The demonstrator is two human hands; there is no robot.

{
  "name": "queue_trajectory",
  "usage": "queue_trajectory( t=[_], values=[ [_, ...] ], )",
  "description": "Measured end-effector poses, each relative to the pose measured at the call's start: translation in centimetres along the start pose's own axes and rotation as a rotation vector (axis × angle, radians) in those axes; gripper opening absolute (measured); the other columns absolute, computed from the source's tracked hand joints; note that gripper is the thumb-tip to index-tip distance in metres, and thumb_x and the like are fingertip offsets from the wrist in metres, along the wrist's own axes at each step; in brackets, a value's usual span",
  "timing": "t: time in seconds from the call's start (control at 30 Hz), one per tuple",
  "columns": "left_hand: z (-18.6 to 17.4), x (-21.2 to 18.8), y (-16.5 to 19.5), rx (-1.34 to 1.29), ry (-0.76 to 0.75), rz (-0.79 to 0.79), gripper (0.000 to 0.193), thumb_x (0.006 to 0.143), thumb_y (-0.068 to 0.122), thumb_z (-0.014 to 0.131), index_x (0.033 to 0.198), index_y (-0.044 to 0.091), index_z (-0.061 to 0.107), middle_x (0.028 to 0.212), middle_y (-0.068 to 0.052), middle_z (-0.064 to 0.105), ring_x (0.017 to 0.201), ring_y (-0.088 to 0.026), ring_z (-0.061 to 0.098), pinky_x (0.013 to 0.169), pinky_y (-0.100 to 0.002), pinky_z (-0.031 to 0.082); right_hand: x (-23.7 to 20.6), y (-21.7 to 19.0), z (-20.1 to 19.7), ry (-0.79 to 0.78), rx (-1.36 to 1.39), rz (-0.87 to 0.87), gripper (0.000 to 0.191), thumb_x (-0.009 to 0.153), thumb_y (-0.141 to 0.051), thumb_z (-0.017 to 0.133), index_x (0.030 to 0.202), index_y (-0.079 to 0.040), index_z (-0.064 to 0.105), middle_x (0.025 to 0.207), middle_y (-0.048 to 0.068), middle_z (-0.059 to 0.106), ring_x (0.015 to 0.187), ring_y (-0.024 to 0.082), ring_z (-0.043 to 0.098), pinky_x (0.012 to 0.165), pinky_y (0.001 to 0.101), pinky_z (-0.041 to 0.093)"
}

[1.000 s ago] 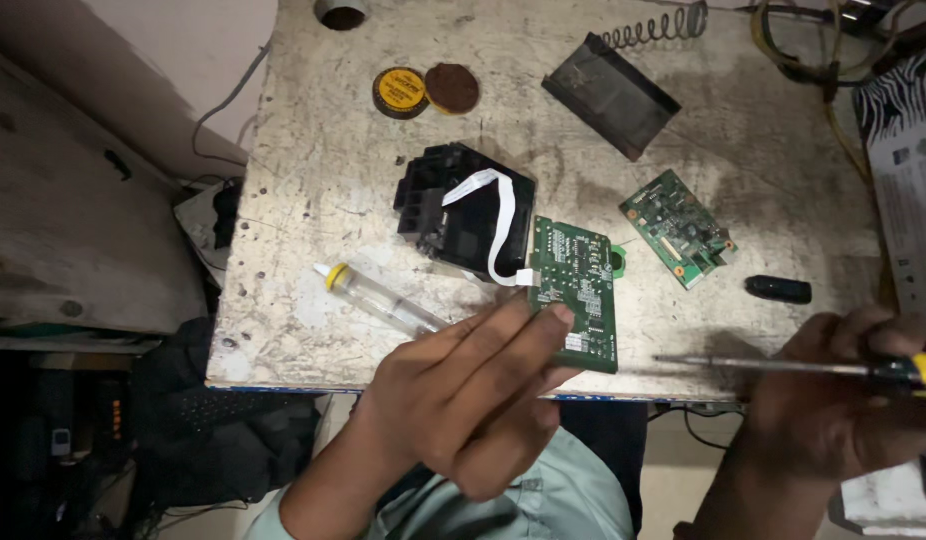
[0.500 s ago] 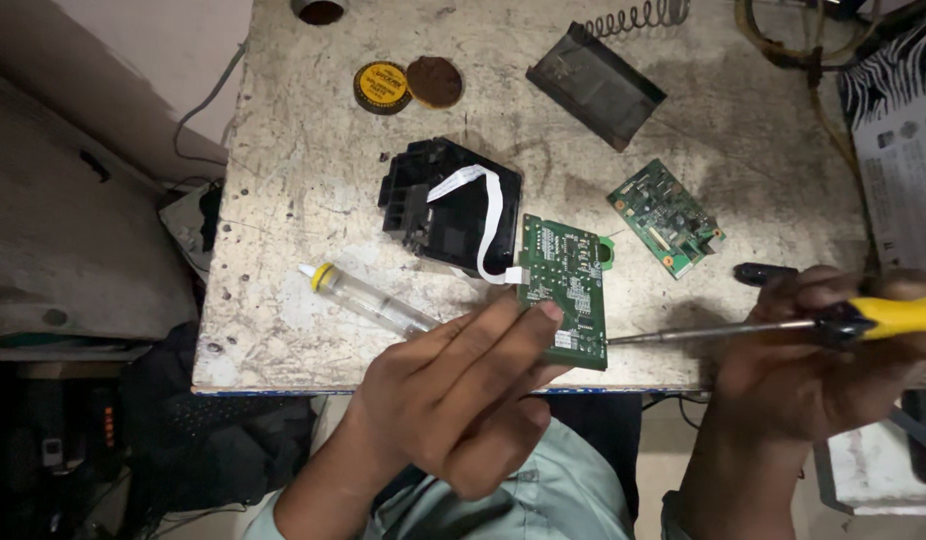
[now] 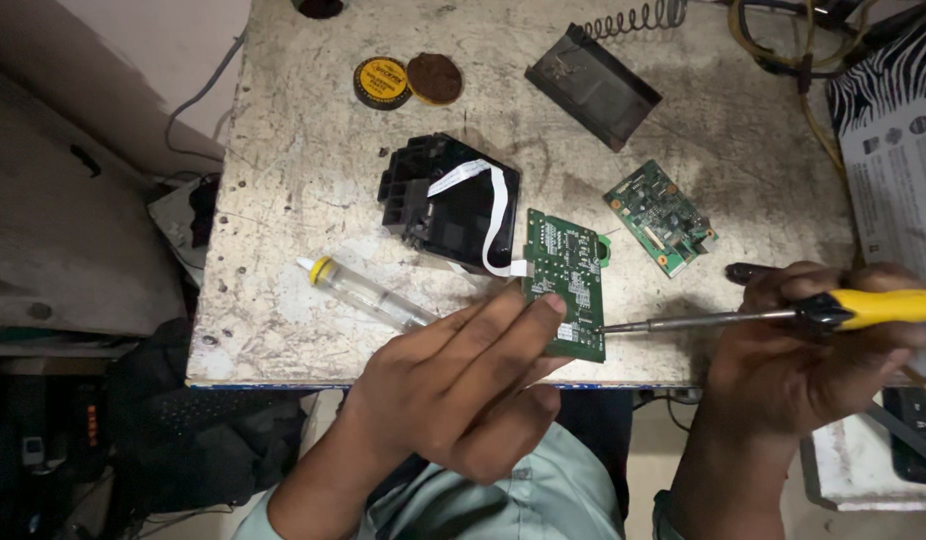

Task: The person holds a green circuit board on a workbench and uses a soldering iron to solder its components, repositioning the board and working on different points across its surface. A desoldering pump and other boards and parts sit on the bench nearby.

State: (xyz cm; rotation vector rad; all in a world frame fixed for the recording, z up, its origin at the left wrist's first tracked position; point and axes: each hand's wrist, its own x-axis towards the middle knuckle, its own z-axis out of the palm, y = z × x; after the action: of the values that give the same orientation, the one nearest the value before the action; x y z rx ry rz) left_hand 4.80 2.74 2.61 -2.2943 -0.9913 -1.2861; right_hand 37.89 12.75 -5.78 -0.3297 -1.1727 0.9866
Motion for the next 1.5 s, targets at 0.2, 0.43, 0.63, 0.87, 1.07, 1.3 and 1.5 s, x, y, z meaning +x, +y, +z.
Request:
queue_trajectory(
  t=[0.2,0.43,0.63,0.87,1.07,1.3,1.5],
  values=[
    [0.13,-0.01,0.07,0.003,-0.009,-0.011,0.021,0.104,0.013,0.071,0.092,0.007,0.055,0.13,-0.024,0.068,0.116,-0.037,0.072,0.097,-0.04,0.063,0.23,-0.15,0.68,0.007,-0.017,-0.011,0.038,0.121,-0.042,0.057,0.127,-0.005,0.053,0.104,0.017,0.071,0.095,0.02,0.072,0.084,0.0319,0.061],
    [0.11,0.01,0.03,-0.014,-0.004,-0.013,0.018,0.103,0.012,0.071,0.094,0.007,0.056,0.13,-0.023,0.068,0.116,-0.037,0.072,0.098,-0.041,0.063,-0.01,-0.07,0.41,0.014,0.003,-0.011,0.036,0.12,-0.039,0.057,0.127,-0.004,0.052,0.104,0.017,0.069,0.096,0.019,0.07,0.087,0.0316,0.06],
    [0.14,0.11,-0.06,-0.021,0.004,-0.006,0.016,0.101,0.01,0.069,0.096,0.007,0.055,0.128,-0.024,0.068,0.113,-0.038,0.072,0.097,-0.042,0.064,0.05,-0.09,-0.03,-0.015,0.023,-0.001,0.034,0.119,-0.038,0.057,0.127,-0.005,0.052,0.106,0.017,0.07,0.1,0.019,0.071,0.093,0.0319,0.061],
    [0.22,0.14,0.05,-0.025,0.009,-0.017,0.018,0.101,0.009,0.069,0.096,0.007,0.052,0.127,-0.024,0.068,0.113,-0.038,0.073,0.097,-0.042,0.064,0.26,-0.04,0.1,-0.028,0.017,-0.019,0.034,0.121,-0.038,0.058,0.127,-0.005,0.053,0.107,0.017,0.073,0.102,0.019,0.074,0.094,0.0332,0.064],
    [0.19,-0.02,-0.09,-0.043,0.003,0.006,0.017,0.101,0.008,0.067,0.097,0.007,0.051,0.127,-0.025,0.068,0.113,-0.038,0.072,0.098,-0.043,0.064,0.14,-0.14,0.25,-0.022,-0.034,-0.025,0.034,0.123,-0.04,0.054,0.127,-0.006,0.053,0.105,0.017,0.072,0.097,0.02,0.072,0.087,0.0331,0.061],
    [0.19,-0.13,-0.1,-0.014,0.002,0.025,0.019,0.099,0.007,0.066,0.094,0.009,0.048,0.127,-0.023,0.068,0.114,-0.037,0.071,0.099,-0.041,0.063,0.36,-0.05,0.34,0.014,-0.007,-0.027,0.038,0.122,-0.043,0.054,0.127,-0.006,0.053,0.101,0.018,0.069,0.094,0.021,0.071,0.084,0.0337,0.063],
    [-0.2,0.26,-0.32,0.004,-0.023,0.056,0.013,0.102,0.01,0.064,0.098,0.009,0.052,0.127,-0.023,0.068,0.113,-0.036,0.071,0.101,-0.041,0.061,0.24,-0.09,0.57,0.024,-0.017,-0.041,0.039,0.121,-0.045,0.054,0.127,-0.006,0.053,0.099,0.017,0.067,0.091,0.021,0.069,0.081,0.0333,0.061]
  ],
)
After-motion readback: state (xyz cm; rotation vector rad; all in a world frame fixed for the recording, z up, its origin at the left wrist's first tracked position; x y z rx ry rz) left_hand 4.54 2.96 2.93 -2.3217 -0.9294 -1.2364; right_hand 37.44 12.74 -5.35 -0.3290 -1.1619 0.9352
